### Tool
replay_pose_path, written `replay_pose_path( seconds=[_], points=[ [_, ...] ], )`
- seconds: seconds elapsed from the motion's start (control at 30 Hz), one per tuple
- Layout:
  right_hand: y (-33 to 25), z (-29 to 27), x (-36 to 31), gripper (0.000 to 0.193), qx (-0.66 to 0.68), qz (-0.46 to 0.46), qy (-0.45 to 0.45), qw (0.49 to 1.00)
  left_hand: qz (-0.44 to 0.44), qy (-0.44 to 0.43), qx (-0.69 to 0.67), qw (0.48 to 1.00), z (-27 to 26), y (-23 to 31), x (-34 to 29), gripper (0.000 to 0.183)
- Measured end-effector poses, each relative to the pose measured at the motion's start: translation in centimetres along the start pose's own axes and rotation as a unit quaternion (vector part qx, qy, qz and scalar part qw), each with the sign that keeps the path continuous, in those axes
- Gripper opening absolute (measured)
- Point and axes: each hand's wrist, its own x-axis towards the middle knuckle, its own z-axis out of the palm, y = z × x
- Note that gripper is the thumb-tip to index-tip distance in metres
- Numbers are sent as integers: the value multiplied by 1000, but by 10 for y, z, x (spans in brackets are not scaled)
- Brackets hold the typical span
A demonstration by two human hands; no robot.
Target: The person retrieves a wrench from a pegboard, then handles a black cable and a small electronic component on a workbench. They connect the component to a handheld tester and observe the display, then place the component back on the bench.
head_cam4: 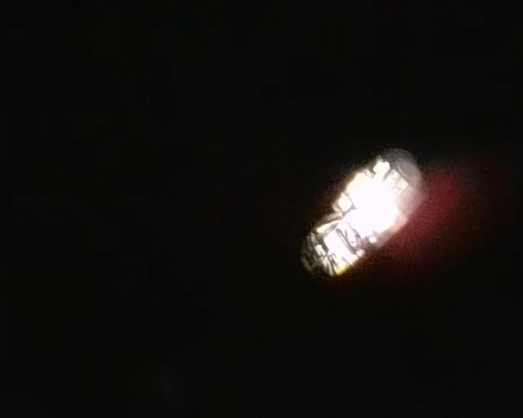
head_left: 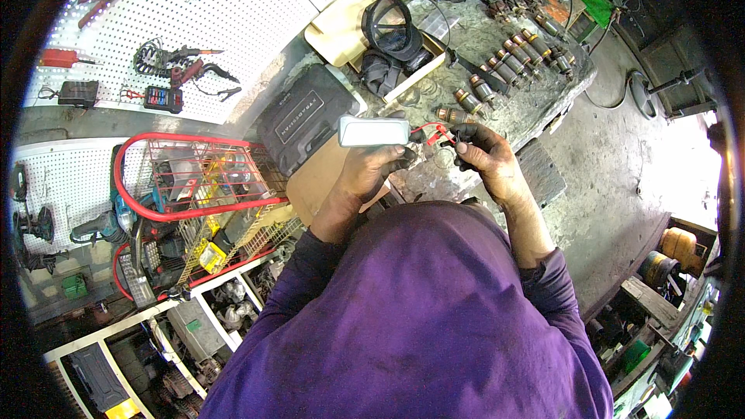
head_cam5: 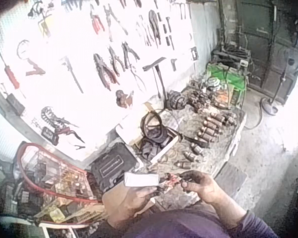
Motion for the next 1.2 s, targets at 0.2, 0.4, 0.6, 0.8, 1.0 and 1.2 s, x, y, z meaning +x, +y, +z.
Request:
replay_pose_path(
  seconds=[0.2, 0.4, 0.6, 0.8, 1.0, 1.2],
  points=[
    [-1, 1, 3, 45, -6, 2, -1, 1000, -9, 4, -11, 1000, 1, 4, -1, 49],
    [0, 3, 4, 46, -2, 2, 2, 1000, -9, 8, 9, 1000, -3, 4, 0, 48],
    [1, 3, 5, 47, 3, 4, -4, 1000, 6, 4, -8, 1000, -6, 0, 1, 44],
    [-1, 3, 2, 46, -3, 0, -4, 1000, 8, 10, 30, 999, -5, 3, 0, 46],
    [-1, 3, -1, 46, -11, -4, 1, 1000, 13, 19, 57, 998, -1, 4, -2, 49],
    [0, 4, -3, 46, 1, -6, 9, 1000, -2, -3, -23, 1000, -5, -4, 1, 48]
  ],
)
